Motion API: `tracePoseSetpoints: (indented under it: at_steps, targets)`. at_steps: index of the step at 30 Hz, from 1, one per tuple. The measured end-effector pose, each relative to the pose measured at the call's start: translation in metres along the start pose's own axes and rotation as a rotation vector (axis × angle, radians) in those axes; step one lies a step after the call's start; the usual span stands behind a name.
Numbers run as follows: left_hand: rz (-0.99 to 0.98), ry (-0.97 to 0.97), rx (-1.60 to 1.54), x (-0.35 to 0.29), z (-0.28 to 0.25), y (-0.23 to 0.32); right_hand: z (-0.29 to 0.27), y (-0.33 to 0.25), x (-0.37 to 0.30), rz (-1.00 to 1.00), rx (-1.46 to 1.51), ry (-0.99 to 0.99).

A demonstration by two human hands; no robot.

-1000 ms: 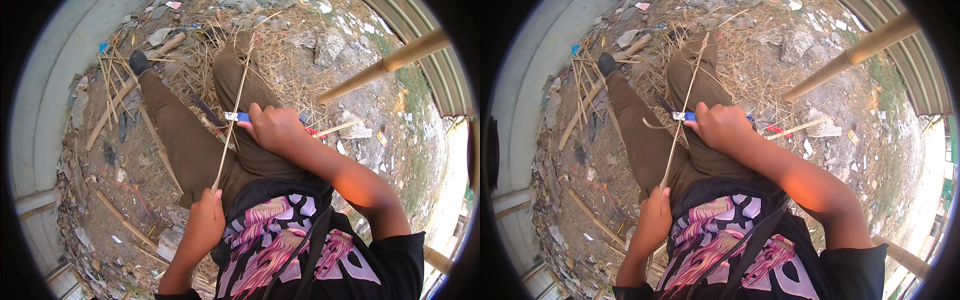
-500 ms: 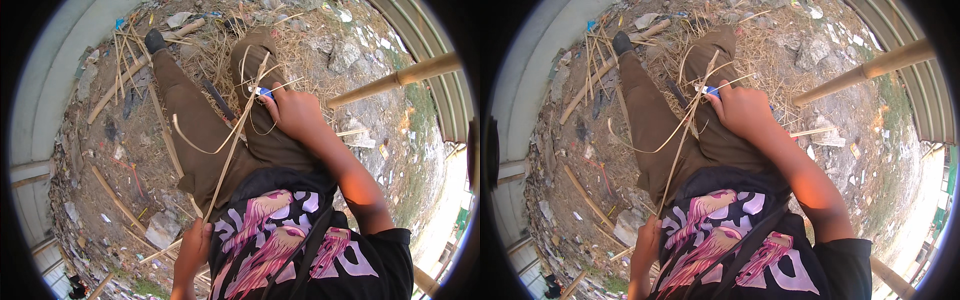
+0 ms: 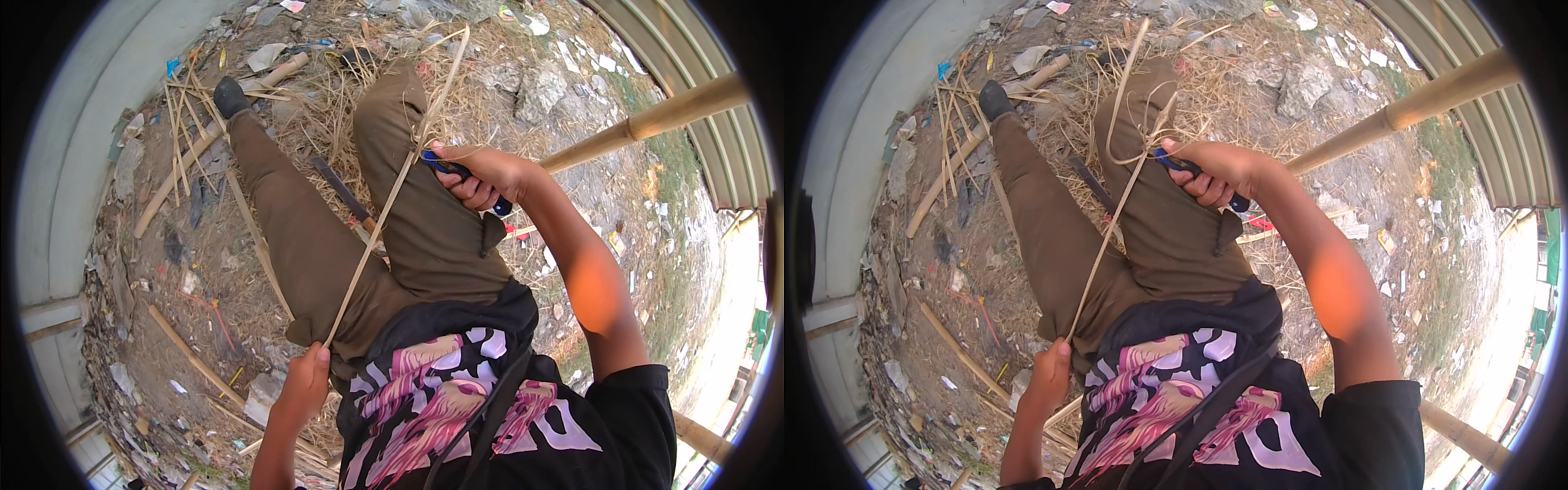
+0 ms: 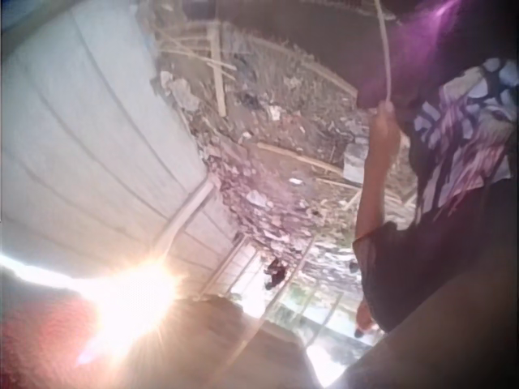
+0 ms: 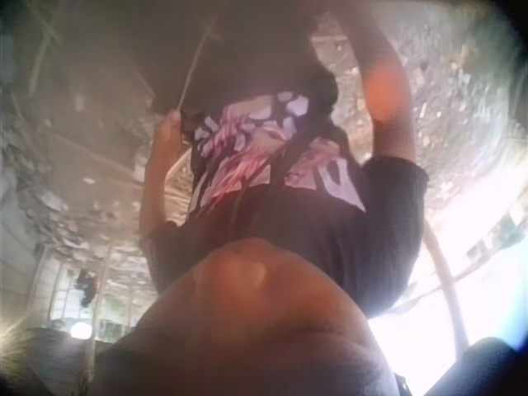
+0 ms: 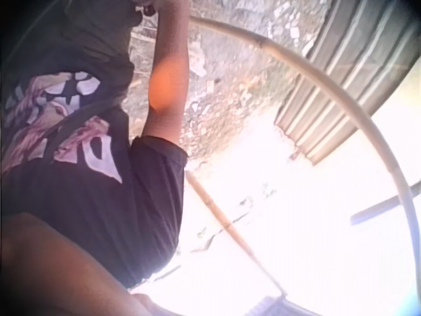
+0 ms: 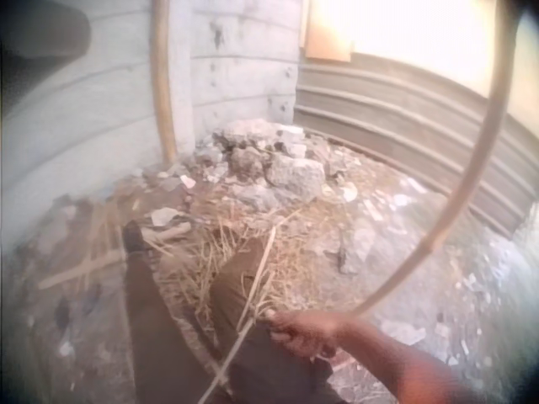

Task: The person sits on the ground and uses a utility knife to shave and sharpen a thin wooden stick. They rotate the stick to smooth its surface and then use a machete to further refine the tip.

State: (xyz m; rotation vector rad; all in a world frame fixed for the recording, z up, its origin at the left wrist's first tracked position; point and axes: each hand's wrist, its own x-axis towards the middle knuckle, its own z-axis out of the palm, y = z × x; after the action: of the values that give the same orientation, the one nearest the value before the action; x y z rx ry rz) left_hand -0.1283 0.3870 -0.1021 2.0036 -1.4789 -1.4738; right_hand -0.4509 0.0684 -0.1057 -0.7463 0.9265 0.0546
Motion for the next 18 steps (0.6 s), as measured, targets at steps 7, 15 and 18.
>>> tracePoseSetpoints:
  at_steps: [7,15,18]
  targets:
    - [0.0,0.058,-0.016,0.001,-0.003,0.015,0.007,0.011,0.004,-0.14,-0.052,0.199]
    - [0.15,0.089,0.047,0.059,-0.02,0.066,-0.008,0.032,-0.026,-0.266,0.883,-0.425]
    - [0.181,0.179,-0.016,0.076,-0.015,0.076,0.015,0.031,-0.039,-0.273,0.739,-0.462]
